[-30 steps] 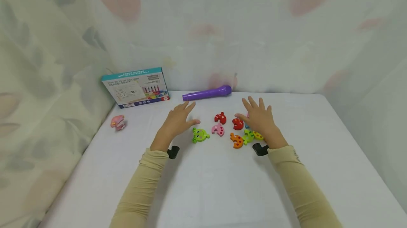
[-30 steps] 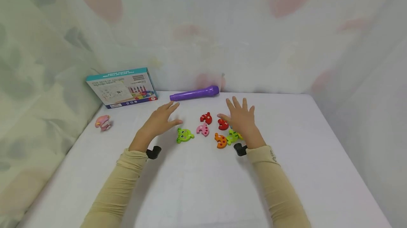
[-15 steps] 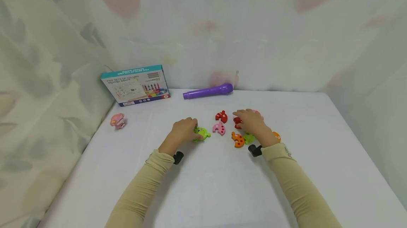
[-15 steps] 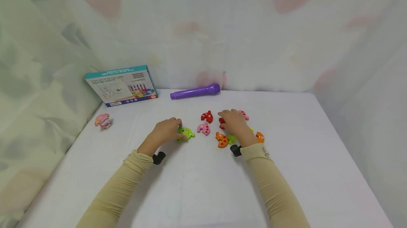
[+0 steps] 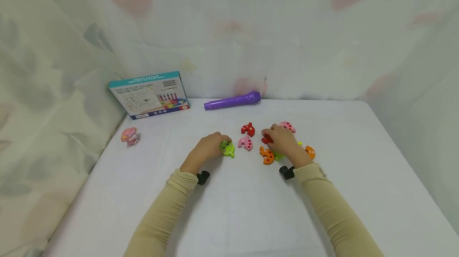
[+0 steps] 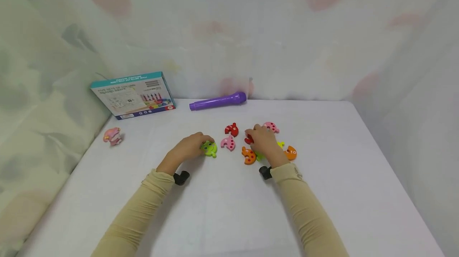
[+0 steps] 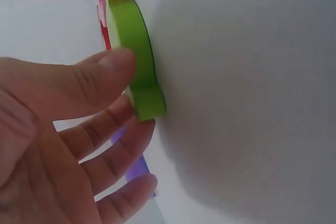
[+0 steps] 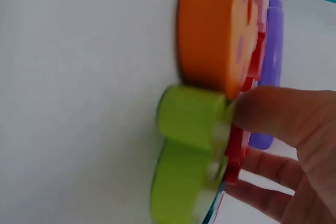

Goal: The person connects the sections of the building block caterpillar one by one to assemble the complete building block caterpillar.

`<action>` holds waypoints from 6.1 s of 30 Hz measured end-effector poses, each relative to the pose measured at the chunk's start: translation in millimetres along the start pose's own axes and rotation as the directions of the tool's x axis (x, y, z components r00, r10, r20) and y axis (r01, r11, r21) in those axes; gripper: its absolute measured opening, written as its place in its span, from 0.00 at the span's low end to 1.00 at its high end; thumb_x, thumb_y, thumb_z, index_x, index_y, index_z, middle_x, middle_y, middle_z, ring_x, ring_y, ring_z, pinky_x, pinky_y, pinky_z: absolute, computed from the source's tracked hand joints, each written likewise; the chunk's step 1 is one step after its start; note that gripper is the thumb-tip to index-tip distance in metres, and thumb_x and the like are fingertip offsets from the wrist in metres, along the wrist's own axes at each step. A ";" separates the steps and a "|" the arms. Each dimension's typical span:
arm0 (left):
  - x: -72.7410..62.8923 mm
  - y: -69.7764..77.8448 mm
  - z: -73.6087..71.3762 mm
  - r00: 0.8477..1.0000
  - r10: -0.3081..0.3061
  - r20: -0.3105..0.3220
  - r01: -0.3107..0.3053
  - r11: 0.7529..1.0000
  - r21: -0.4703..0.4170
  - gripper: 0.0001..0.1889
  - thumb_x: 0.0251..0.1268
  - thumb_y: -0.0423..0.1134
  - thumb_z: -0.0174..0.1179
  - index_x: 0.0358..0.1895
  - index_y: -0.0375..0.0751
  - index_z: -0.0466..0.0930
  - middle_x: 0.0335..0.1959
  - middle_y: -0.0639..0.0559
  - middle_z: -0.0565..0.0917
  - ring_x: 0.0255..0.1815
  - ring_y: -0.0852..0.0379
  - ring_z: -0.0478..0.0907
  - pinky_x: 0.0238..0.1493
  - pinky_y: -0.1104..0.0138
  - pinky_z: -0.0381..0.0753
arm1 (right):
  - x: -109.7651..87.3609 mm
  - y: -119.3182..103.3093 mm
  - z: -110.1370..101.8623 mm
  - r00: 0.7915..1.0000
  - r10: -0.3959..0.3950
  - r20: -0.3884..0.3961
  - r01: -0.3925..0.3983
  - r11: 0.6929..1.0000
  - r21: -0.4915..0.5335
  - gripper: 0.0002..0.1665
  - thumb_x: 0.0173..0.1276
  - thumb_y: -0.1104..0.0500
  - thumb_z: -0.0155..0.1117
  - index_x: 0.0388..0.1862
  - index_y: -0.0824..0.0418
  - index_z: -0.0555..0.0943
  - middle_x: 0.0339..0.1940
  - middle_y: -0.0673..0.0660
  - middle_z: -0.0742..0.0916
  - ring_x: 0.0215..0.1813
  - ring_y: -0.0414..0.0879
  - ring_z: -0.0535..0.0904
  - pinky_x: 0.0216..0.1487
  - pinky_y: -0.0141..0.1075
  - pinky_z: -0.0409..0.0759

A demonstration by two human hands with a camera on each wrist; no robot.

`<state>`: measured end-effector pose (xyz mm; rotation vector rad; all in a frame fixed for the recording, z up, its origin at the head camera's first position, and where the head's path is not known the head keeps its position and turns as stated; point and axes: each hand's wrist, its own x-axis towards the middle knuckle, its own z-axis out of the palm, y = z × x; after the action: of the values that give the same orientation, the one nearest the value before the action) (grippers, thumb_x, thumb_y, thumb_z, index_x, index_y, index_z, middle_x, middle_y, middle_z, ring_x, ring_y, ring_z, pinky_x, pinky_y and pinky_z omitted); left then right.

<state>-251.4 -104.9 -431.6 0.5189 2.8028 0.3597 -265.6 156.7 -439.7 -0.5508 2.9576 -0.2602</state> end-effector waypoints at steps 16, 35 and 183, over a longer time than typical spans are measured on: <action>5.1 -5.0 13.0 0.990 0.134 -0.035 -0.138 0.944 -0.299 0.18 0.57 0.28 0.60 0.50 0.48 0.80 0.45 0.51 0.75 0.47 0.55 0.72 0.53 0.60 0.72 | -41.0 -85.8 13.4 0.972 0.010 -0.234 -0.012 1.000 -0.005 0.34 0.53 0.45 0.69 0.56 0.59 0.75 0.41 0.57 0.79 0.40 0.51 0.73 0.44 0.46 0.74; 14.8 -5.5 18.8 0.991 0.123 -0.054 -0.134 0.944 -0.302 0.23 0.56 0.30 0.61 0.58 0.43 0.75 0.47 0.50 0.78 0.48 0.54 0.73 0.55 0.61 0.72 | -39.1 -132.4 45.5 0.955 0.207 -0.213 -0.190 0.977 0.097 0.34 0.51 0.39 0.69 0.49 0.61 0.76 0.41 0.58 0.81 0.41 0.53 0.75 0.43 0.47 0.74; -2.3 4.4 24.1 0.995 0.033 -0.099 -0.053 0.977 -0.208 0.23 0.61 0.32 0.57 0.62 0.43 0.71 0.57 0.46 0.75 0.60 0.47 0.67 0.62 0.53 0.66 | -45.8 50.2 -6.8 0.992 0.080 -0.101 -0.044 0.947 0.318 0.19 0.67 0.62 0.57 0.56 0.61 0.76 0.58 0.62 0.76 0.61 0.58 0.68 0.61 0.54 0.66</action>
<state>-240.7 -97.3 -452.3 0.5270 2.8010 0.6987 -241.5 220.7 -438.6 -0.4109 2.9432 -0.7648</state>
